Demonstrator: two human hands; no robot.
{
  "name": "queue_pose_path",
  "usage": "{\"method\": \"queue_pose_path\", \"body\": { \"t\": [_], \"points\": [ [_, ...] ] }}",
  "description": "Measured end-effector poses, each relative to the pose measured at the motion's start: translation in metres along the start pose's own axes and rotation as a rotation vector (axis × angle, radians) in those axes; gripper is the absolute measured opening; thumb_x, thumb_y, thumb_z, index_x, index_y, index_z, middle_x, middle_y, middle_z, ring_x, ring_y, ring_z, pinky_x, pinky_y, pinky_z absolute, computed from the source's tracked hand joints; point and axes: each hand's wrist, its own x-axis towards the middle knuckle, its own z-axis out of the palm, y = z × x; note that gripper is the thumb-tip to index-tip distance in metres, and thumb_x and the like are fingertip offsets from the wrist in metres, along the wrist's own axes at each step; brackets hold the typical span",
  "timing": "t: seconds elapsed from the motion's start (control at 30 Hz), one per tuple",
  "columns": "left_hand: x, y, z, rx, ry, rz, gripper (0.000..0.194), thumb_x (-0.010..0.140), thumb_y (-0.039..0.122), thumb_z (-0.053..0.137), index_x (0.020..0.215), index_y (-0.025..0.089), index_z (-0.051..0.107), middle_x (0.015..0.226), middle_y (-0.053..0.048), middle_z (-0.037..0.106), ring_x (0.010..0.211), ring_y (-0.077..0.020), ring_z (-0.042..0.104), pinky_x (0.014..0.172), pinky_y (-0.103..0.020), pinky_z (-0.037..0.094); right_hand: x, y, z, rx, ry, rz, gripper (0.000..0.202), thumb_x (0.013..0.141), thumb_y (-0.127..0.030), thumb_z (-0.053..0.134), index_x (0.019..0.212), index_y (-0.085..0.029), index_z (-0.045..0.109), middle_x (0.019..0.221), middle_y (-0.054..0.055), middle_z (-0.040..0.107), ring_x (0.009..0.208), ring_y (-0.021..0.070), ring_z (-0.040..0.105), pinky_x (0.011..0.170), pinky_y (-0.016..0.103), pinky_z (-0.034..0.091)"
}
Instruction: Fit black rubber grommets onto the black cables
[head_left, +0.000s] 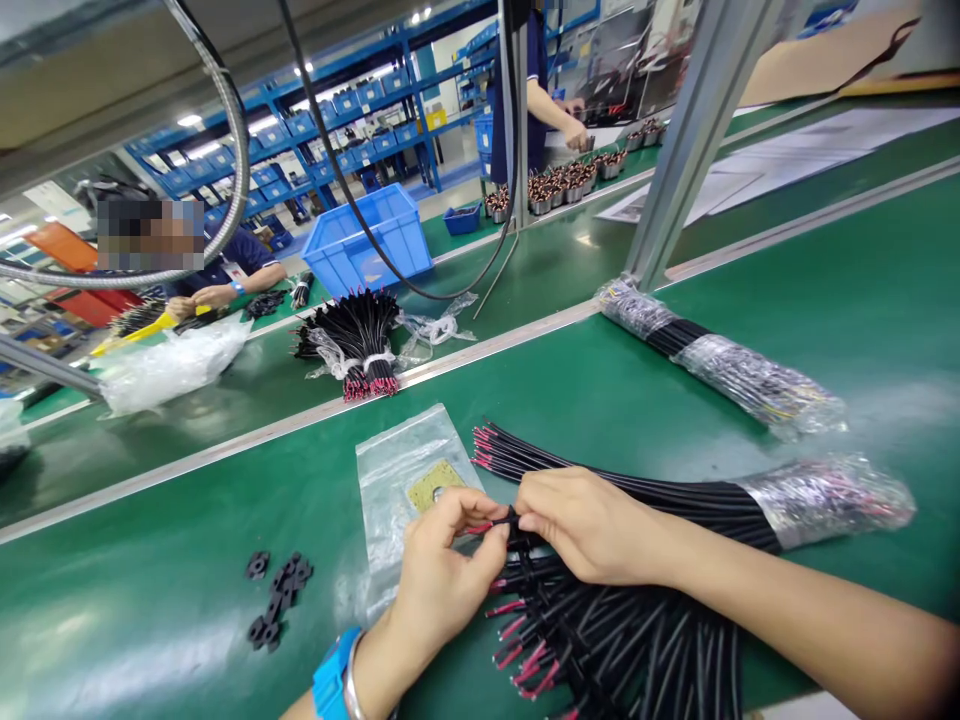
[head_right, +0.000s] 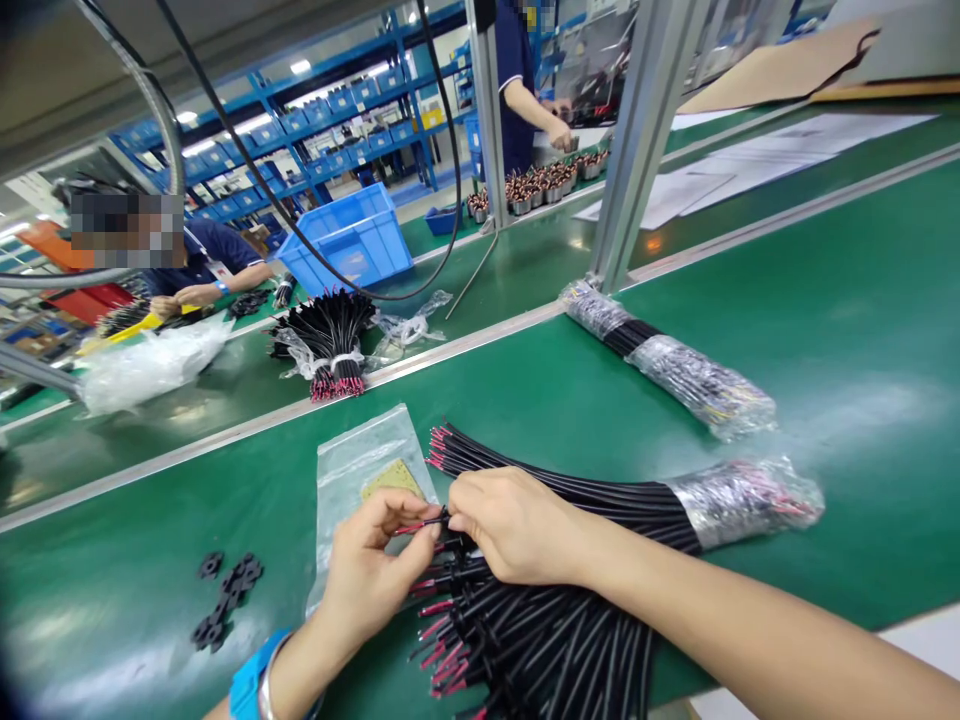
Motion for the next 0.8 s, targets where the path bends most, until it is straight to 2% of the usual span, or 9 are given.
{"method": "queue_pose_path", "body": {
  "t": [0.17,0.3,0.4,0.53,0.6,0.67,0.8],
  "points": [
    [0.004,0.003,-0.003,-0.046,-0.039,-0.020,0.015,0.079,0.013,0.061,0.092,0.019,0.056,0.087,-0.003,0.070,0.078,-0.0148,0.068,0.075,-0.028,0.055,0.000,0.001,0.001,0.022,-0.033,0.040,0.022,0.093,-0.017,0.034,0.076,-0.018,0.048,0.067,0.003,0.051,0.059,0.0147,0.045,0.059,0.027,0.039],
    [0.001,0.000,-0.015,-0.204,-0.125,-0.046,0.027,0.080,0.011,0.059,0.104,0.019,0.050,0.100,-0.006,0.067,0.091,-0.0168,0.067,0.085,-0.032,0.054,-0.001,0.002,0.001,0.019,-0.057,0.061,0.022,0.093,-0.018,0.035,0.076,-0.019,0.048,0.067,0.002,0.050,0.060,0.0143,0.045,0.058,0.026,0.038],
    [-0.004,-0.004,-0.026,-0.267,-0.135,-0.055,0.028,0.083,0.010,0.054,0.109,0.019,0.047,0.107,-0.009,0.066,0.096,-0.0182,0.065,0.088,-0.035,0.052,-0.001,0.000,-0.001,-0.002,-0.065,0.058,0.022,0.094,-0.018,0.036,0.077,-0.018,0.051,0.068,0.002,0.052,0.062,0.0147,0.046,0.059,0.027,0.038],
    [-0.009,-0.003,-0.033,-0.214,-0.225,0.007,0.038,0.083,0.010,0.053,0.118,0.021,0.046,0.113,-0.010,0.066,0.101,-0.0204,0.063,0.091,-0.036,0.049,0.001,-0.003,-0.007,0.019,-0.096,0.037,0.025,0.095,-0.024,0.040,0.078,-0.017,0.058,0.070,0.003,0.058,0.066,0.0154,0.050,0.063,0.027,0.040],
    [-0.011,0.001,-0.033,-0.107,-0.286,0.073,0.041,0.081,0.011,0.056,0.120,0.023,0.049,0.113,-0.008,0.066,0.103,-0.0207,0.062,0.093,-0.036,0.047,0.002,-0.002,-0.010,0.010,-0.070,0.096,0.028,0.096,-0.024,0.039,0.080,-0.017,0.061,0.071,0.004,0.060,0.067,0.0153,0.053,0.066,0.027,0.041],
    [-0.013,0.003,-0.031,-0.012,-0.312,0.153,0.039,0.080,0.013,0.057,0.117,0.023,0.053,0.110,-0.006,0.066,0.101,-0.0206,0.061,0.092,-0.035,0.047,0.000,0.002,-0.010,-0.067,-0.039,0.217,0.027,0.095,-0.022,0.040,0.082,-0.017,0.063,0.074,0.004,0.062,0.068,0.0151,0.056,0.066,0.026,0.042],
    [-0.015,0.004,-0.029,0.028,-0.299,0.255,0.032,0.078,0.013,0.056,0.110,0.020,0.057,0.103,-0.007,0.065,0.096,-0.0197,0.061,0.088,-0.033,0.048,-0.005,0.006,-0.002,-0.349,-0.094,0.380,0.016,0.089,-0.018,0.050,0.086,-0.018,0.066,0.079,0.004,0.064,0.076,0.0187,0.062,0.069,0.029,0.045]
  ]
}}
